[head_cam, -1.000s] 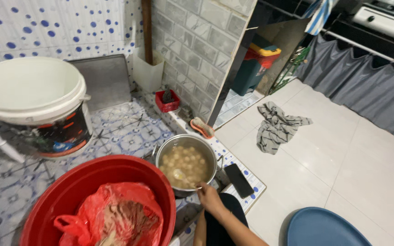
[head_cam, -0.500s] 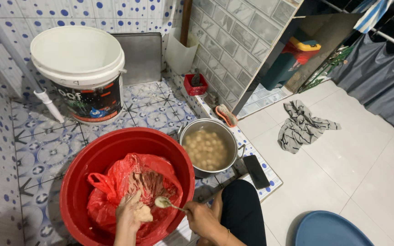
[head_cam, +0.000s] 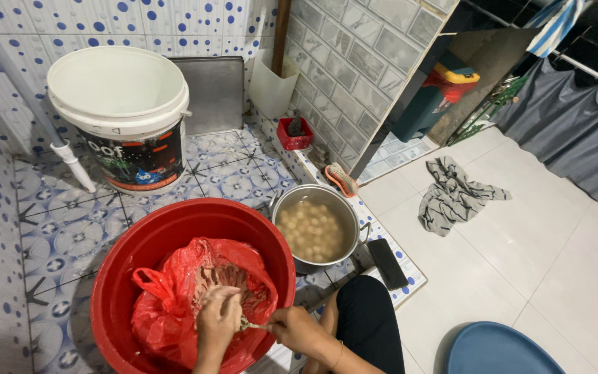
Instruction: The person scoops dough from a red plastic bag using a spoon and drops small portions into a pot of boiling water. The person repeats this process continuously to form and cook the dough balls.
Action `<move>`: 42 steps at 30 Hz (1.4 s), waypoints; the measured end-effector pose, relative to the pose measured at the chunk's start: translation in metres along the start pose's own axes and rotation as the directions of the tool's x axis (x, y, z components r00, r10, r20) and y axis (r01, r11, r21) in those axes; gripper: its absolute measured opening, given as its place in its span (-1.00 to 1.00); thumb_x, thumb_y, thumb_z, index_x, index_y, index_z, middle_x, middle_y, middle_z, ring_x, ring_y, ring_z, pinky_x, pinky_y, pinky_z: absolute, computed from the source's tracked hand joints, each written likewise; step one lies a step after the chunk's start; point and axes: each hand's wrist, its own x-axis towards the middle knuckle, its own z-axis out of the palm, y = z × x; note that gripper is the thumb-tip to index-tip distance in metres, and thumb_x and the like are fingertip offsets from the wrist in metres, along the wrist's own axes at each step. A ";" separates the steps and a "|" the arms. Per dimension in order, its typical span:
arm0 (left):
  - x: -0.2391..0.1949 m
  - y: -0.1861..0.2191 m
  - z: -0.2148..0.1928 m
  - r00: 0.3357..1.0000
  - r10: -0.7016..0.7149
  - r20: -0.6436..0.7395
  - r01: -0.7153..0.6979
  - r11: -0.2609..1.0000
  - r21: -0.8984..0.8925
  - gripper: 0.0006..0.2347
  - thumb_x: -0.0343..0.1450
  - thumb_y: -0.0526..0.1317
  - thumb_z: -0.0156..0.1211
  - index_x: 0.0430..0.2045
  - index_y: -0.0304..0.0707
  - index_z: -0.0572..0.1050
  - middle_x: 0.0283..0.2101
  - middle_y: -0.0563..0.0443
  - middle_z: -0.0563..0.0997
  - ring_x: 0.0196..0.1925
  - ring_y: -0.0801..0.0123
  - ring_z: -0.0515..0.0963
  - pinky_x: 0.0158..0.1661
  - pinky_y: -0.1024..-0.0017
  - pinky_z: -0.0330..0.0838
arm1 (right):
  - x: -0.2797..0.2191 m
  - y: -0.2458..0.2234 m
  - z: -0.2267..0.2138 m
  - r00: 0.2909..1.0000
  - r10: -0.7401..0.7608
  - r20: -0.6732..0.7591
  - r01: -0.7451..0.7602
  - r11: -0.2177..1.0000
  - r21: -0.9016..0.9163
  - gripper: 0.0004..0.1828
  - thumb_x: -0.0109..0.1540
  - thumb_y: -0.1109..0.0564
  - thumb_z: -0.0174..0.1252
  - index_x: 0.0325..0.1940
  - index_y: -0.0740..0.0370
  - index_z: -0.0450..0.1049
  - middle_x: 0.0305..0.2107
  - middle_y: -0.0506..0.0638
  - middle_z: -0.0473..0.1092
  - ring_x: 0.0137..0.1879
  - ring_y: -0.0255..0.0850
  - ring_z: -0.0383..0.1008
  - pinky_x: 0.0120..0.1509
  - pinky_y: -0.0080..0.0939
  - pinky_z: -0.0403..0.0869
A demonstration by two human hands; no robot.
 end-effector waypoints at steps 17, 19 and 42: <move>0.021 -0.063 -0.002 0.807 -0.587 -0.069 0.370 0.593 -0.715 -0.78 0.30 -0.47 0.35 -0.37 -0.21 0.41 -0.72 0.16 0.23 -0.75 0.65 0.10 -0.73 0.55 -0.11 | 0.011 0.043 -0.051 0.993 0.083 -0.079 -0.076 0.993 0.096 -0.85 0.21 0.21 0.17 -0.26 0.07 0.65 -0.50 -0.13 0.58 -0.44 -0.34 0.55 -0.29 -0.31 0.49; 0.019 -0.068 -0.001 0.849 -0.524 -0.063 0.325 0.614 -0.719 -0.72 0.26 -0.51 0.32 -0.41 -0.16 0.33 -0.78 0.12 0.21 -0.85 0.63 0.03 -0.77 0.50 -0.19 | 0.013 0.060 -0.051 0.970 0.172 -0.170 -0.114 0.945 0.305 -0.85 0.32 0.17 0.19 -0.25 0.13 0.68 -0.54 -0.11 0.54 -0.49 -0.39 0.47 -0.35 -0.33 0.43; 0.014 -0.023 0.006 0.787 -0.617 -0.020 0.541 0.705 -0.458 -0.77 0.32 -0.39 0.42 -0.18 -0.43 0.60 -0.39 -0.13 0.61 -0.52 0.39 0.38 -0.49 0.48 0.17 | 0.039 0.144 0.002 0.840 0.313 -0.443 0.027 0.791 0.611 -0.83 0.30 0.17 0.21 -0.31 0.22 0.66 -0.65 -0.09 0.47 -0.52 -0.42 0.30 -0.38 -0.35 0.27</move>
